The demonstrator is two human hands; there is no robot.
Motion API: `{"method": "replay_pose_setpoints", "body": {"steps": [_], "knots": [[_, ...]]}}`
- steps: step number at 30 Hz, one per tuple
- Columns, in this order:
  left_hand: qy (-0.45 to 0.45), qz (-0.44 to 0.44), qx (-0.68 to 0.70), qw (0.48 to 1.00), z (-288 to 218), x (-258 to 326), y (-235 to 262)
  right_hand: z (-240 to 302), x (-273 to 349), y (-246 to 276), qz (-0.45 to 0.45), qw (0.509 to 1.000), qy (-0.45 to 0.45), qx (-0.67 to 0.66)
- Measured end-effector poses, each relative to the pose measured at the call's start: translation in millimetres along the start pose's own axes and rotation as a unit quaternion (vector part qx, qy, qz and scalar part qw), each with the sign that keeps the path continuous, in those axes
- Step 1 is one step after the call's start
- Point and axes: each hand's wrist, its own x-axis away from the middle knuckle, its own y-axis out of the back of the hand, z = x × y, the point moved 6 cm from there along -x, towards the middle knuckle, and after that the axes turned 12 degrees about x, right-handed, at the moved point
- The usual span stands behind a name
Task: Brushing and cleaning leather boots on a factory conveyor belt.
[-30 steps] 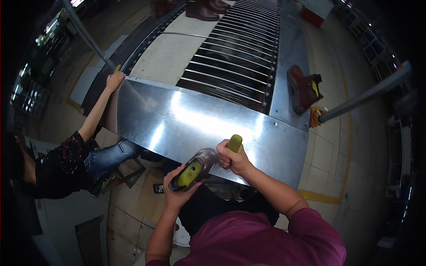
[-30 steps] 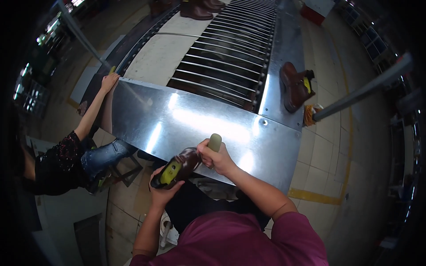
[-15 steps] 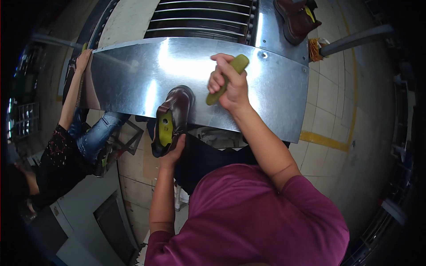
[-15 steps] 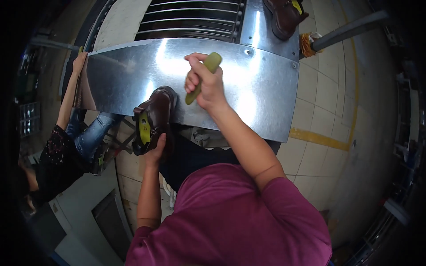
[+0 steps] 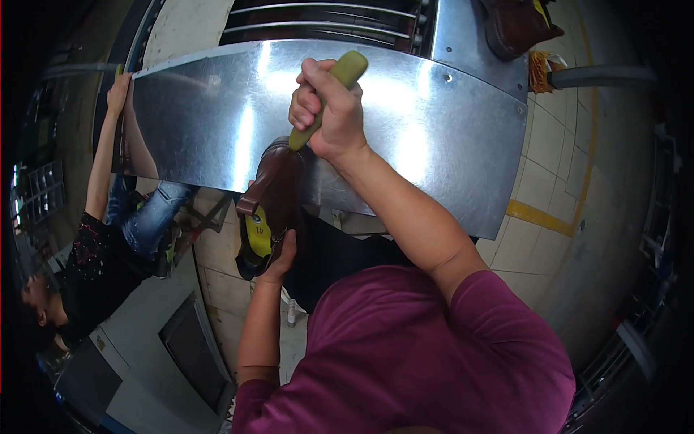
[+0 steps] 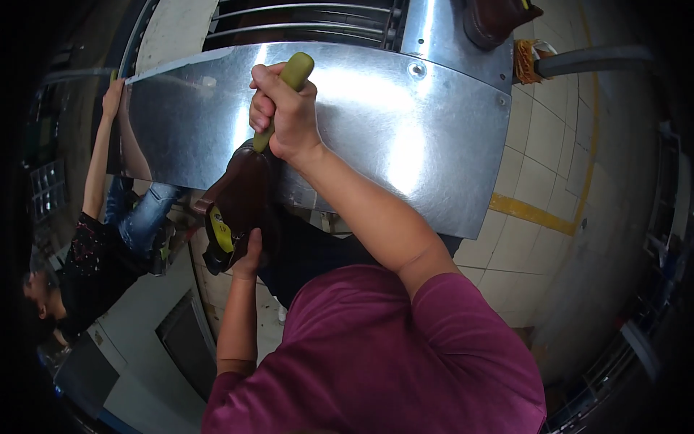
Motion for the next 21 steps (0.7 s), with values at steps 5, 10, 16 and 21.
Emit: {"method": "replay_pose_setpoints", "body": {"steps": [5,10,16,21], "knots": [[-0.045,-0.110,0.132,0.984,-65.2,-31.8,-1.8,-9.3,-17.8,-19.4,0.047,0.991,0.081,0.097],[-0.001,-0.154,0.307,0.939,-110.5,-86.3,8.6,-14.7,-63.5,-37.3,0.125,0.988,0.034,0.084],[0.095,-0.244,0.502,0.824,-67.6,-109.1,34.5,-41.9,-78.0,-82.5,0.143,0.952,0.137,0.235],[0.072,-0.270,0.500,0.820,-49.8,-108.2,34.0,-62.1,-70.4,-77.9,0.122,0.922,0.202,0.308]]}}
